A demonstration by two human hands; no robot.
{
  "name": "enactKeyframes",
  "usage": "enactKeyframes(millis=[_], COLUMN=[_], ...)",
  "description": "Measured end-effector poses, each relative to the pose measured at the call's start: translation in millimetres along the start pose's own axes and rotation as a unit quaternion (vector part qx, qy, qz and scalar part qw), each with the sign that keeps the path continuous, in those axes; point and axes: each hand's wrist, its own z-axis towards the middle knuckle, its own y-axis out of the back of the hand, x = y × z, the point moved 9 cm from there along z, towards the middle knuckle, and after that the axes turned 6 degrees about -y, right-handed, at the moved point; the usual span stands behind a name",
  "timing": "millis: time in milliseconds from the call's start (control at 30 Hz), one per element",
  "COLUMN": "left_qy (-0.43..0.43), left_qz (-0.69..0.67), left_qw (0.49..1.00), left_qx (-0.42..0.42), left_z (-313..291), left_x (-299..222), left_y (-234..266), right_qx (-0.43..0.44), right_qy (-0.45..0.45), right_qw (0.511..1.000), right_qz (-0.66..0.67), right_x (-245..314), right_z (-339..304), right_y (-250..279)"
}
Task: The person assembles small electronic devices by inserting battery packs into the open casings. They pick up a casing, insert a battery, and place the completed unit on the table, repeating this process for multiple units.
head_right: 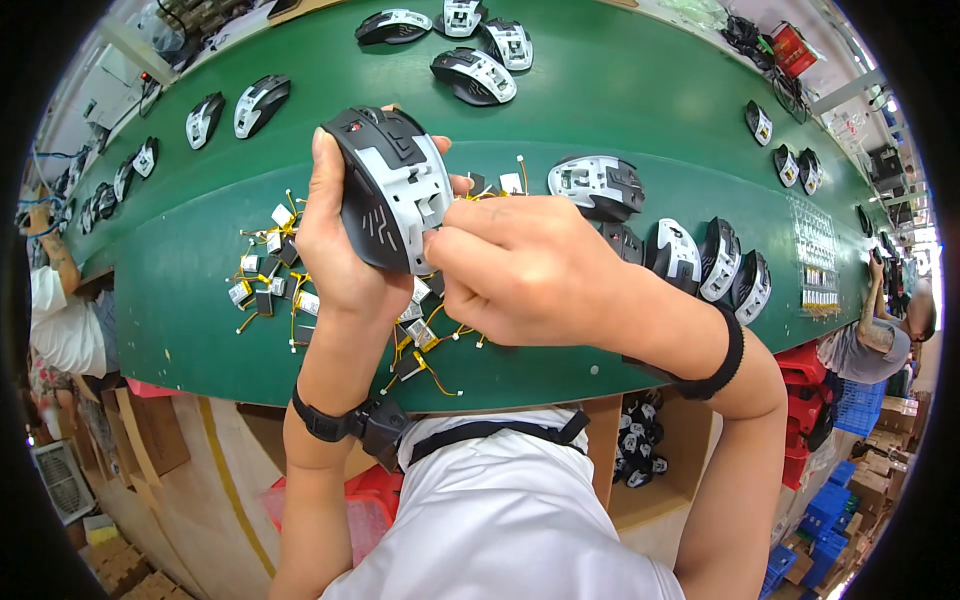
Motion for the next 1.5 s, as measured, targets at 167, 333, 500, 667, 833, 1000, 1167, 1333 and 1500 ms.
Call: enactKeyframes(millis=[167,333,500,667,833,1000,1167,1333,1500], left_qy=[0.004,-0.127,-0.177,-0.183,-0.181,-0.157,-0.141,-0.104,-0.116], left_qz=[-0.097,-0.083,0.062,0.053,0.066,0.051,0.072,0.045,0.067], left_qw=[0.992,0.975,0.961,0.961,0.963,0.963,0.960,0.967,0.965], left_qx=[0.086,0.166,0.205,0.199,0.186,0.215,0.230,0.229,0.224], left_z=[5.1,5.8,-2.1,-5.7,-10.0,-11.0,-14.9,-14.2,-15.5], left_x=[-1.5,-28.7,-34.7,-33.4,-28.1,-24.9,-21.5,-12.7,-16.7], left_y=[-8.8,-20.2,-30.9,-34.9,-36.6,-41.6,-43.0,-46.8,-45.1], right_qx=[-0.041,-0.140,0.033,0.046,0.044,0.054,0.065,0.060,0.058], right_qy=[-0.063,-0.317,-0.428,-0.418,-0.437,-0.413,-0.410,-0.423,-0.440], right_qw=[0.996,0.885,0.636,0.638,0.628,0.635,0.629,0.645,0.642], right_qz=[0.040,0.312,0.642,0.645,0.642,0.651,0.658,0.633,0.625], right_x=[-4.4,-43.9,-42.2,-36.8,-34.6,-33.3,-26.5,-32.3,-34.5], right_z=[-6.6,-40.6,-43.4,-38.7,-43.7,-46.6,-48.6,-56.0,-51.3], right_y=[10.8,8.0,-53.6,-56.0,-56.6,-55.0,-50.3,-49.0,-52.7])
